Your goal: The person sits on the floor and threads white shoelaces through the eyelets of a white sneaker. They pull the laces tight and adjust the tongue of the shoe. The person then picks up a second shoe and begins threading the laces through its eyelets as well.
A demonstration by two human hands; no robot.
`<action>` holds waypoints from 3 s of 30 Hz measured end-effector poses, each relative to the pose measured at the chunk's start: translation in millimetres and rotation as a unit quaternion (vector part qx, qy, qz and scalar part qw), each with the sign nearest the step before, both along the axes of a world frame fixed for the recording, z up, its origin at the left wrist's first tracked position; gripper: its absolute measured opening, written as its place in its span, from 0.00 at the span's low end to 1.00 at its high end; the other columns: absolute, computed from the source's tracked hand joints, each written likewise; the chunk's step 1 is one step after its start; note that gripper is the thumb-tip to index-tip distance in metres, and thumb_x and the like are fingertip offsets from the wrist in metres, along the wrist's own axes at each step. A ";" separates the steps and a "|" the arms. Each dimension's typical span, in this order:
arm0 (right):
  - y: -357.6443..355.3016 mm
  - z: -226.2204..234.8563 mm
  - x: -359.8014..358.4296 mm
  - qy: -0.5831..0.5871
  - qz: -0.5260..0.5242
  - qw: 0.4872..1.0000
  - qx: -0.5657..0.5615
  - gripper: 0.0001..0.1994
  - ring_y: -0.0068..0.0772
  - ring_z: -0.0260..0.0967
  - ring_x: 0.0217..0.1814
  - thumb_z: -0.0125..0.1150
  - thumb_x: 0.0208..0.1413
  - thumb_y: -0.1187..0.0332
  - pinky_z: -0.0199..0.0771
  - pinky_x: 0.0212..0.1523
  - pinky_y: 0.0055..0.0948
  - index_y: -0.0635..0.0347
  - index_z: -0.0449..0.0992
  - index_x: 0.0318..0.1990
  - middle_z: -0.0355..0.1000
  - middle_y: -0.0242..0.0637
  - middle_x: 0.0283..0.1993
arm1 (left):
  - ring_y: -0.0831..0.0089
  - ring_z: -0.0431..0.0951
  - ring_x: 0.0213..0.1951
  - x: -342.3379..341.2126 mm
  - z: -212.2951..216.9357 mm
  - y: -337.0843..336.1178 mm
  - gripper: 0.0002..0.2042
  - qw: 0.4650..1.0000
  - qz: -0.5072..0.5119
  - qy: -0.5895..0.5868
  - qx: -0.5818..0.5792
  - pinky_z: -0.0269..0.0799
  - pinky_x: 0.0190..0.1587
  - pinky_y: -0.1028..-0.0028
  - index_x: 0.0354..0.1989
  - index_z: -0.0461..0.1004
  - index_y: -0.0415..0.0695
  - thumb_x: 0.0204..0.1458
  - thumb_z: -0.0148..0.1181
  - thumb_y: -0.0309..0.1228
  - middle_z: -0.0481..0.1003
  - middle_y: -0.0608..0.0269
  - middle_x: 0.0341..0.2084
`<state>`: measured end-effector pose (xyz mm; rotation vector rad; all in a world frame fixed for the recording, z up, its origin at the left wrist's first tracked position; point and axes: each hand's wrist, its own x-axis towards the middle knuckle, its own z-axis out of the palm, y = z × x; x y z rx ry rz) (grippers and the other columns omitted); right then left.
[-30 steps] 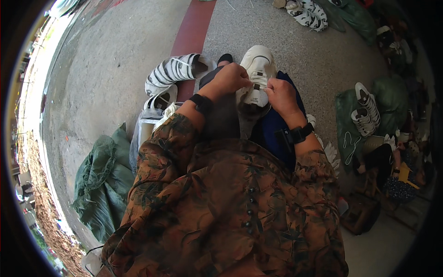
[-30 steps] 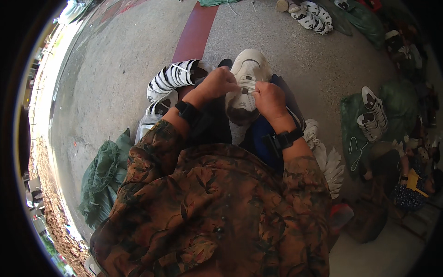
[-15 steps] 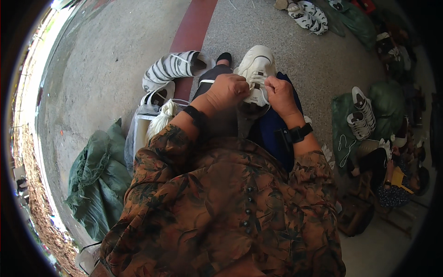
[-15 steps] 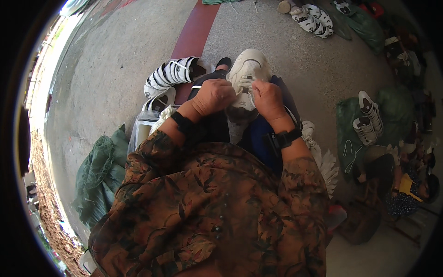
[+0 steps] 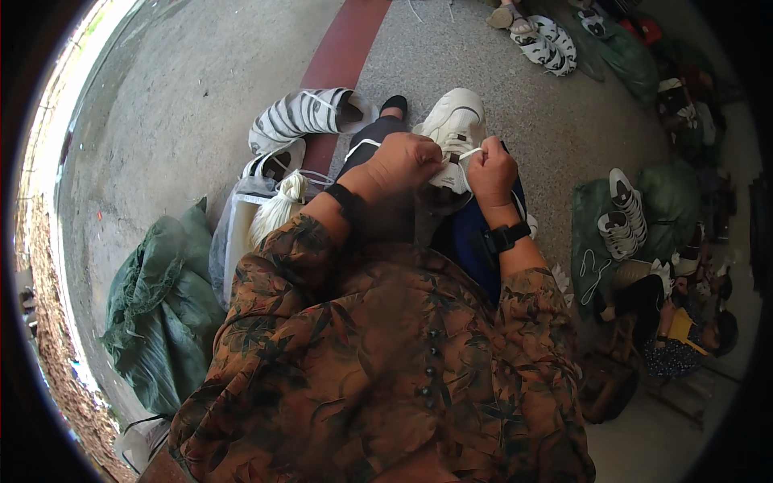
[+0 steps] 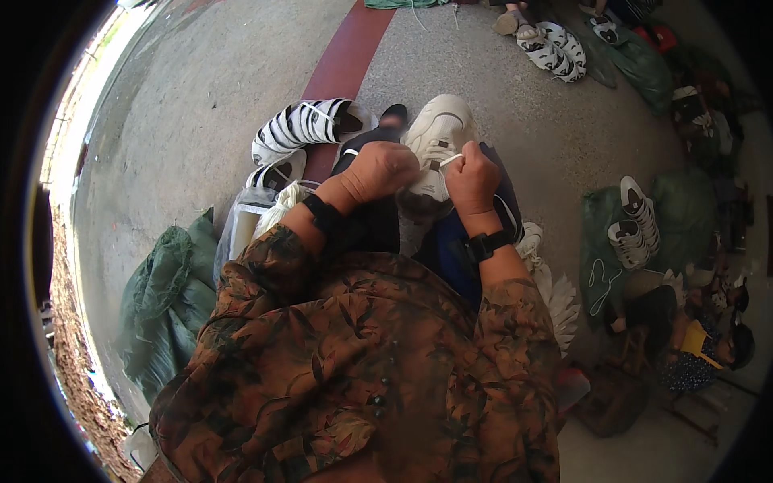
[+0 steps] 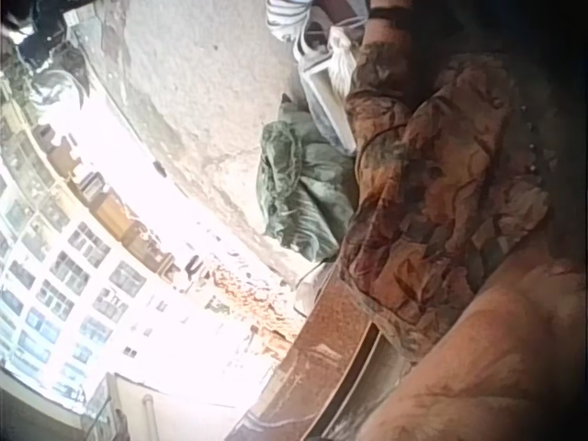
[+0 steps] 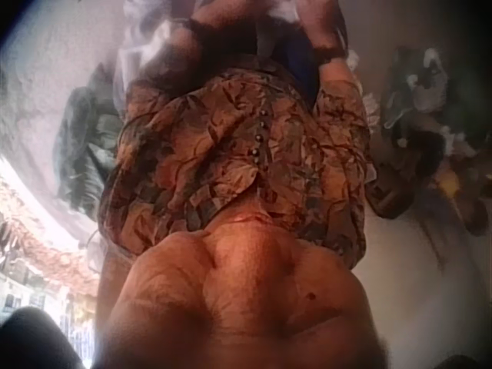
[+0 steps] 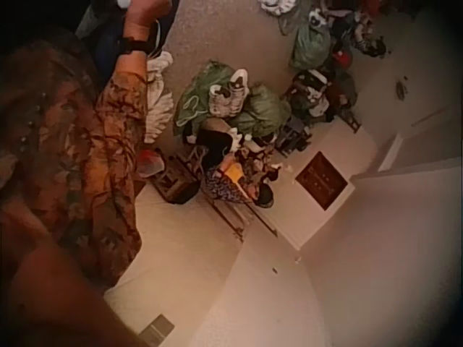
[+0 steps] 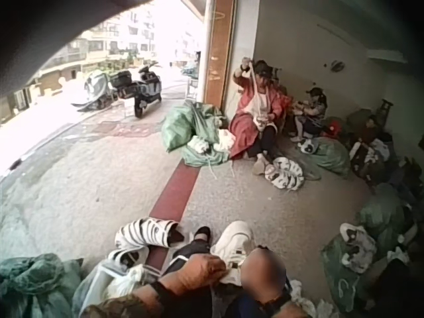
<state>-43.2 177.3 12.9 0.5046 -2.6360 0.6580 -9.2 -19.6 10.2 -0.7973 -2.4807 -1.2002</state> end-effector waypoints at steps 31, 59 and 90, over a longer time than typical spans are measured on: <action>5.5 35.7 -15.2 -0.146 0.199 0.960 0.129 0.02 0.35 0.70 0.26 0.56 0.45 0.76 0.69 0.28 0.31 0.62 0.74 0.27 0.71 0.41 0.26 | 0.58 0.74 0.27 -2.7 -9.7 -7.8 0.05 0.994 0.066 -0.084 0.005 0.70 0.30 0.66 0.21 0.73 0.46 0.40 0.62 0.32 0.73 0.60 0.20; 14.2 21.1 33.0 -0.133 0.098 0.986 -0.025 0.09 0.51 0.68 0.31 0.62 0.44 0.71 0.68 0.32 0.43 0.60 0.70 0.33 0.68 0.44 0.25 | 0.62 0.74 0.29 34.4 3.3 -51.3 0.07 0.959 0.240 0.119 -0.098 0.71 0.30 0.68 0.22 0.67 0.43 0.38 0.58 0.19 0.70 0.62 0.23; 194.4 -0.8 59.4 -0.052 0.053 0.997 0.024 0.05 0.52 0.68 0.26 0.53 0.54 0.73 0.68 0.27 0.39 0.62 0.74 0.35 0.69 0.49 0.24 | 0.80 0.74 0.25 53.5 -30.8 -157.0 0.02 0.953 0.186 -0.237 0.005 0.70 0.31 0.76 0.27 0.76 0.38 0.46 0.59 0.23 0.76 0.64 0.21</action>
